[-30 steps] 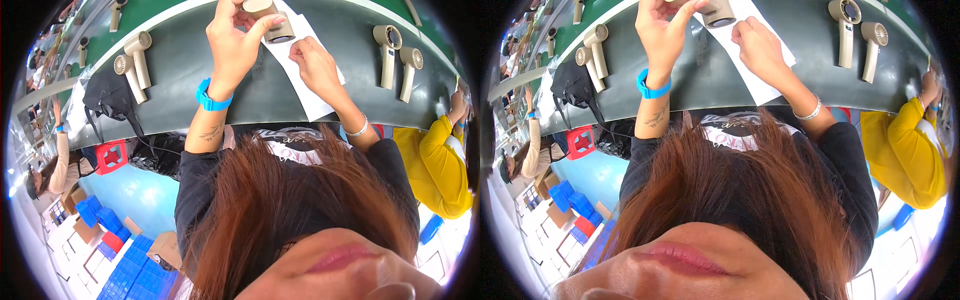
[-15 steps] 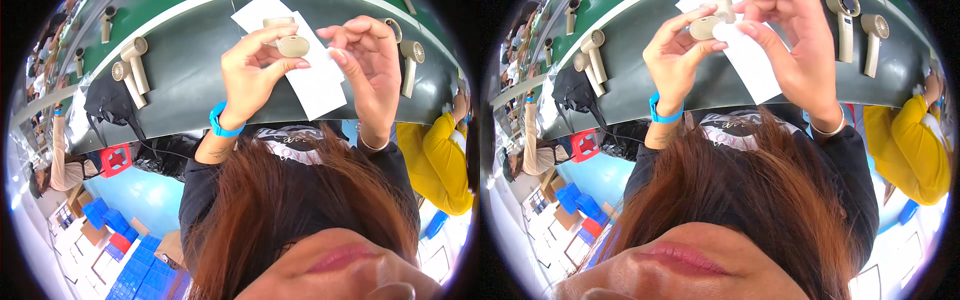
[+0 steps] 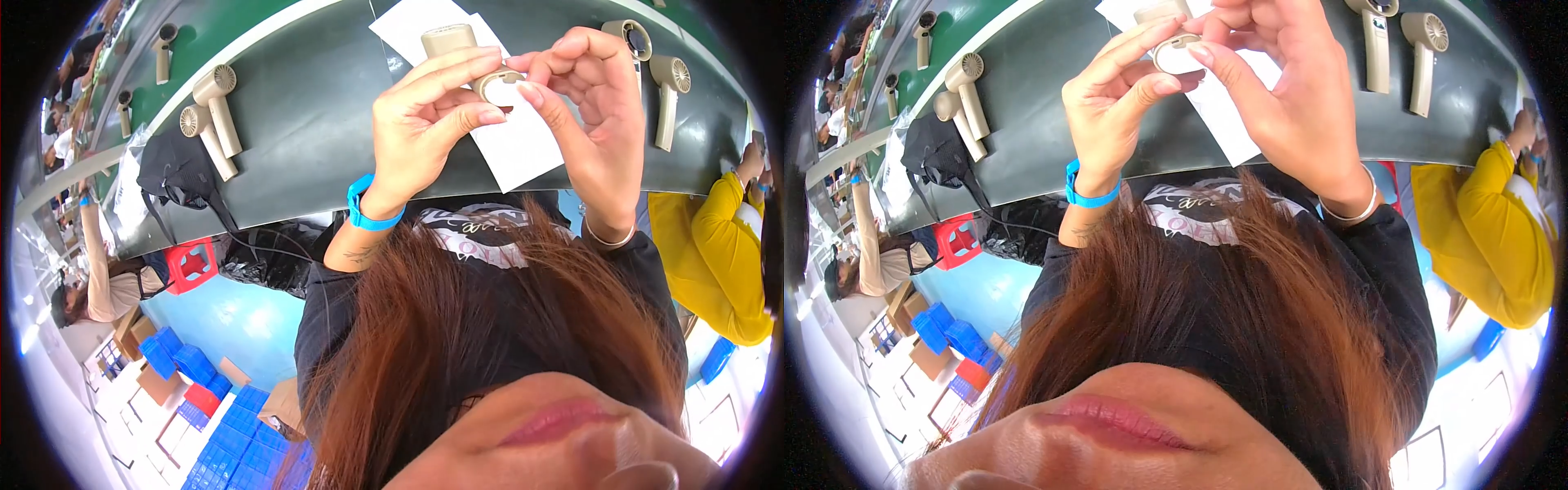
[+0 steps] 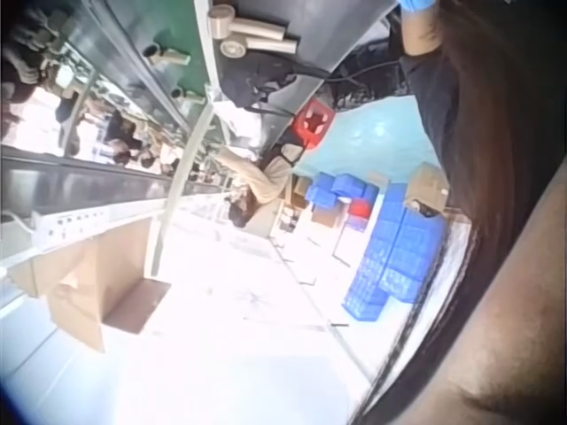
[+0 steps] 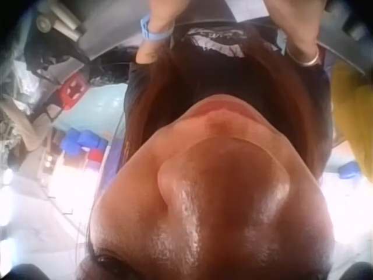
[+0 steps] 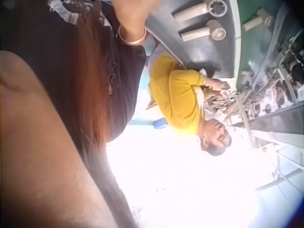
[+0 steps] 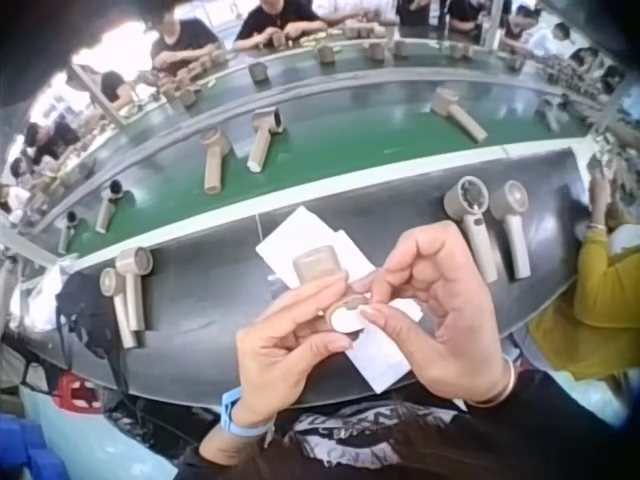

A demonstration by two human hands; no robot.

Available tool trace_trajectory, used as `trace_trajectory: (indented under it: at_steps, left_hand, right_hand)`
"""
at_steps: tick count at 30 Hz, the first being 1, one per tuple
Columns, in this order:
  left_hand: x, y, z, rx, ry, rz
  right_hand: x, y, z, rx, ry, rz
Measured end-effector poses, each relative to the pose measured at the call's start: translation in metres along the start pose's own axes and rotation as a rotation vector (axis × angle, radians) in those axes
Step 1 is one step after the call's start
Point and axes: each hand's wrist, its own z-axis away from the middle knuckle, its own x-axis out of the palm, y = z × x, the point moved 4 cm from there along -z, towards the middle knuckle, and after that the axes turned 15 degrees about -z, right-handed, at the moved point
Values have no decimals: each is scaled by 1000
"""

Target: The person peels stickers from paper sheets and applies them onto the bottom of fan bodies by hand before placing the fans onto a conveyor belt.

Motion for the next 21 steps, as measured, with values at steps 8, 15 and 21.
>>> trace_trajectory:
  at_steps: [8, 15, 21]
  left_hand:
    - [3, 0, 1, -21, -9, -6]
    - [3, -1, 1, -9, -19, -16]
    - [4, -1, 1, -27, -25, -16]
  right_hand:
    - [-2, -2, 1, 8, -4, 46]
    - [-2, -3, 2, 18, 1, 23]
    - [-3, -2, 2, 20, -4, 44]
